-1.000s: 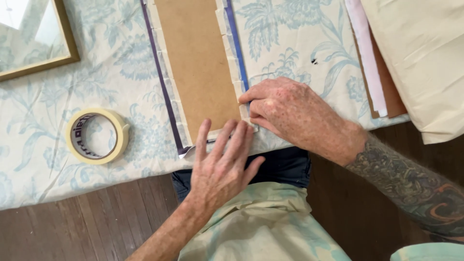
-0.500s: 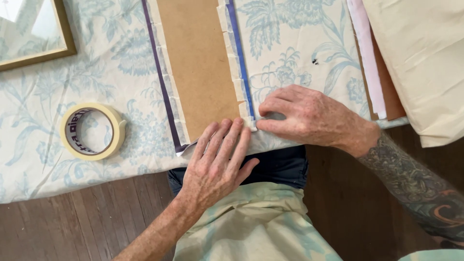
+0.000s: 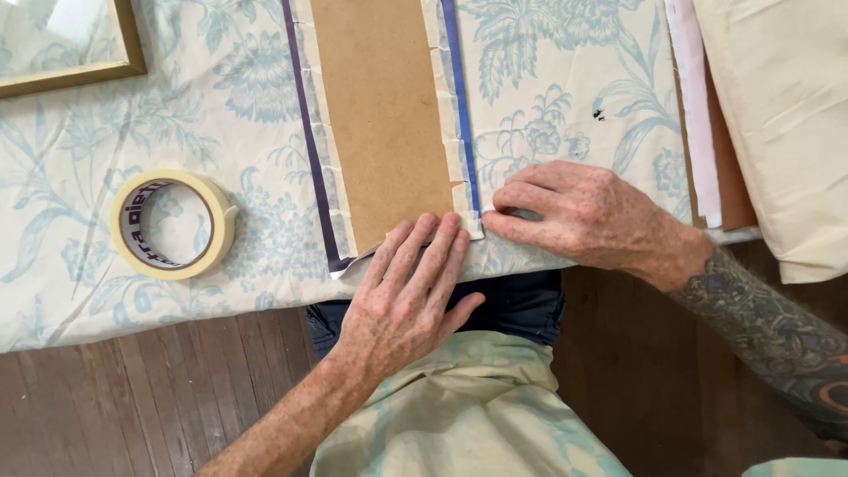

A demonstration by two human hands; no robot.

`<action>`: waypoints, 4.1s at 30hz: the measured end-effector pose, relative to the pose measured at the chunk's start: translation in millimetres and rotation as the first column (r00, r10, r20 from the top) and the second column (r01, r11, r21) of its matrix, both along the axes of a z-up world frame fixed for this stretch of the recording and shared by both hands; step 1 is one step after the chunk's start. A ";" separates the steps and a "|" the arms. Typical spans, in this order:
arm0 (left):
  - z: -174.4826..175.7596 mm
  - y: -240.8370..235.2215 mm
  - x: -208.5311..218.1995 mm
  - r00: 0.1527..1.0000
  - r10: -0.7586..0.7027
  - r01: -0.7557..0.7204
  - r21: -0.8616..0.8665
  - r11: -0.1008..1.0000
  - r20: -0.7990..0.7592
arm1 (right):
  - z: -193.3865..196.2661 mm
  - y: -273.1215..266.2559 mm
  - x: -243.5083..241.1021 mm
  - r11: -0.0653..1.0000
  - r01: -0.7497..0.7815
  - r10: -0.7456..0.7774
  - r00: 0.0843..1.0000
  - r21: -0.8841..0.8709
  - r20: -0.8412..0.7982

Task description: Applying masking tape to the edges of a wooden board to secure a liner

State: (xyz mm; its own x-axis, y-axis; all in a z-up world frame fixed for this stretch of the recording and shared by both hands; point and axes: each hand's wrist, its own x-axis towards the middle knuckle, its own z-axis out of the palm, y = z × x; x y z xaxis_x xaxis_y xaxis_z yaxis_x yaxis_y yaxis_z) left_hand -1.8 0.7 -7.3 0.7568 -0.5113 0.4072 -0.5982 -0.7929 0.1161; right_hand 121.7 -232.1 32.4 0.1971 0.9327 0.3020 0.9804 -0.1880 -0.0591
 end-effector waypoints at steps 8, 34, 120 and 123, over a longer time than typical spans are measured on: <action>-1.4 2.4 -0.3 1.000 -0.013 0.013 -0.115 0.993 -0.003 | -1.2 1.6 -10.6 0.996 0.068 -0.065 0.997 0.063 -0.049; 13.7 14.4 13.1 0.996 -0.072 0.083 -0.273 0.959 0.050 | 13.2 29.4 -26.8 0.968 0.186 -0.235 0.906 -0.167 -0.352; 65.6 160.2 5.8 0.914 0.394 -0.406 -0.225 0.886 -0.098 | 41.6 204.6 -125.1 0.837 0.134 0.066 0.938 0.530 -0.341; 52.1 147.3 15.4 0.948 0.316 -0.318 0.074 0.945 0.032 | 29.6 188.5 -137.0 0.881 0.141 0.087 0.890 0.451 -0.448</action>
State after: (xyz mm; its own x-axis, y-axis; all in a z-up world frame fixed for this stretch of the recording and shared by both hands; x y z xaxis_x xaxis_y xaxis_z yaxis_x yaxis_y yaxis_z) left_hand 13.5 148.0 44.8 0.8774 -0.2766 0.3919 -0.3158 -0.9481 0.0380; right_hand -15.3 -43.6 62.0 0.4382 0.6986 0.5657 0.8201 -0.0531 -0.5697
